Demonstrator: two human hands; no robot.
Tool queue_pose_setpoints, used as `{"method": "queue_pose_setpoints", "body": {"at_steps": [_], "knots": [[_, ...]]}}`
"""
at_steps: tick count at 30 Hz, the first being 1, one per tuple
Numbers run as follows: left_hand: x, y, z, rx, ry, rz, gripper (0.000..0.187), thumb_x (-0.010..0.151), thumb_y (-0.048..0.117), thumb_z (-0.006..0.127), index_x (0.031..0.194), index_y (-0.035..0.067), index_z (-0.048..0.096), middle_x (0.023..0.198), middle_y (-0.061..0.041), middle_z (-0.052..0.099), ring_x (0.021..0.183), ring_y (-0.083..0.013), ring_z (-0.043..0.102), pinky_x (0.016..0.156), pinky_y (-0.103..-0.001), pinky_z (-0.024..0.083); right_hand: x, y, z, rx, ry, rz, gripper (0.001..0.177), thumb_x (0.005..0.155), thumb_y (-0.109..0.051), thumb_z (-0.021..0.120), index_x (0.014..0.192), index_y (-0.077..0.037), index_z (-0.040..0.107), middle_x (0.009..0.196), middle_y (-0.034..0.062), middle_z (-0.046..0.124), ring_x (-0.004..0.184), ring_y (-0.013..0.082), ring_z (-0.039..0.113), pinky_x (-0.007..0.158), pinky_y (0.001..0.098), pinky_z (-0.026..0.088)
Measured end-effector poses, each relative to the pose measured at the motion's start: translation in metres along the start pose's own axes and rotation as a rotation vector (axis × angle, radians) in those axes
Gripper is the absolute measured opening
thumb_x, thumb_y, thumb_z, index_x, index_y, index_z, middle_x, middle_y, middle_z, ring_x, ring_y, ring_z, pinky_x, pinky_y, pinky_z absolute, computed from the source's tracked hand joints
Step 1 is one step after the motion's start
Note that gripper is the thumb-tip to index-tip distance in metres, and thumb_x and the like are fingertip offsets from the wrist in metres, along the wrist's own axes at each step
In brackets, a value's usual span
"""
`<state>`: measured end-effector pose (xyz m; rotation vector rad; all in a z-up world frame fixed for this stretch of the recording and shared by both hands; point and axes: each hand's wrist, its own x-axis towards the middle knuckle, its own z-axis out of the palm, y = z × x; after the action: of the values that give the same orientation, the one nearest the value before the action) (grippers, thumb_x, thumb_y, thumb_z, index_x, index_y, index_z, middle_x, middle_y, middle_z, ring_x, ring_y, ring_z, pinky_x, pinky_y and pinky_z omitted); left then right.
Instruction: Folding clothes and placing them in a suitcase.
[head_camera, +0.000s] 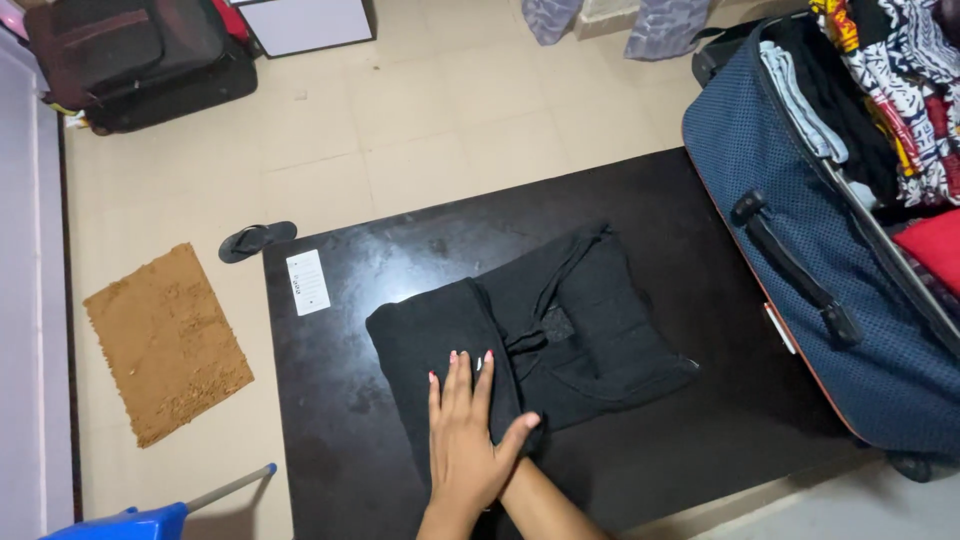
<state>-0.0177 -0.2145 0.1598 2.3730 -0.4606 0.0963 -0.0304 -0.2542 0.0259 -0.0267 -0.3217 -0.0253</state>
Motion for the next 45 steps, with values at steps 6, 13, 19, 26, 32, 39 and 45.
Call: {"method": "queue_pose_setpoints", "body": {"at_steps": [6, 13, 19, 26, 32, 39, 45], "knots": [[0.004, -0.008, -0.005, 0.012, 0.036, 0.029, 0.092, 0.086, 0.061, 0.064, 0.153, 0.002, 0.040, 0.156, -0.031, 0.035, 0.150, -0.0428, 0.027, 0.121, -0.057, 0.010, 0.019, 0.012, 0.027, -0.315, 0.170, 0.193, 0.071, 0.108, -0.053, 0.032, 0.167, -0.023, 0.009, 0.176, 0.0079, 0.011, 0.162, 0.0175, 0.009, 0.133, 0.0377, 0.010], [-0.015, -0.137, 0.015, -0.582, 0.347, -0.644, 0.074, 0.103, 0.053, 0.038, 0.162, 0.010, 0.027, 0.169, -0.018, 0.026, 0.155, -0.0325, 0.027, 0.124, -0.047, 0.017, 0.061, 0.027, 0.019, -0.452, 0.352, 0.439, 0.062, 0.114, -0.042, 0.037, 0.161, -0.003, 0.032, 0.164, 0.0201, 0.033, 0.151, 0.0333, 0.034, 0.126, 0.0438, 0.028], [-0.093, -0.184, -0.015, -1.376, 0.394, -0.821, 0.076, 0.100, 0.060, 0.038, 0.157, 0.011, 0.033, 0.159, -0.016, 0.039, 0.140, -0.0301, 0.044, 0.114, -0.044, 0.034, 0.073, 0.079, 0.052, -1.154, 0.591, 0.555, 0.056, 0.110, -0.037, 0.045, 0.149, 0.002, 0.056, 0.153, 0.0259, 0.045, 0.147, 0.0394, 0.032, 0.123, 0.0501, 0.019], [-0.175, -0.247, -0.029, -1.633, 0.456, -0.942, 0.077, 0.099, 0.065, 0.041, 0.147, 0.005, 0.045, 0.142, -0.020, 0.054, 0.125, -0.0353, 0.057, 0.102, -0.050, 0.046, 0.060, 0.093, 0.060, -1.792, 0.081, 0.360, 0.048, 0.105, -0.028, 0.052, 0.146, -0.003, 0.056, 0.161, 0.0171, 0.046, 0.156, 0.0340, 0.031, 0.126, 0.0519, 0.011], [-0.145, -0.282, -0.050, -1.701, 0.466, -1.030, 0.077, 0.100, 0.065, 0.045, 0.142, 0.001, 0.053, 0.131, -0.023, 0.065, 0.114, -0.0379, 0.066, 0.095, -0.053, 0.054, 0.060, 0.096, 0.061, -1.903, 0.024, 0.327, 0.047, 0.104, -0.026, 0.055, 0.144, -0.002, 0.058, 0.159, 0.0185, 0.046, 0.155, 0.0365, 0.031, 0.125, 0.0536, 0.012], [-0.091, -0.207, -0.078, -1.123, 0.437, -1.100, 0.054, 0.092, 0.025, 0.066, 0.141, 0.004, 0.058, 0.122, -0.016, 0.071, 0.103, -0.0289, 0.070, 0.087, -0.044, 0.057, 0.054, 0.084, 0.032, -1.889, -0.014, 0.350, 0.043, 0.106, -0.027, 0.053, 0.142, -0.005, 0.060, 0.157, 0.0154, 0.051, 0.154, 0.0341, 0.036, 0.126, 0.0516, 0.018], [-0.115, -0.251, -0.053, -0.960, 0.548, -1.035, 0.046, 0.089, 0.009, 0.074, 0.132, -0.004, 0.064, 0.113, -0.015, 0.074, 0.095, -0.0204, 0.070, 0.084, -0.032, 0.056, 0.054, 0.077, 0.033, -1.859, -0.071, 0.303, 0.043, 0.106, -0.026, 0.055, 0.142, -0.004, 0.061, 0.155, 0.0146, 0.053, 0.152, 0.0322, 0.039, 0.126, 0.0491, 0.022]]}}
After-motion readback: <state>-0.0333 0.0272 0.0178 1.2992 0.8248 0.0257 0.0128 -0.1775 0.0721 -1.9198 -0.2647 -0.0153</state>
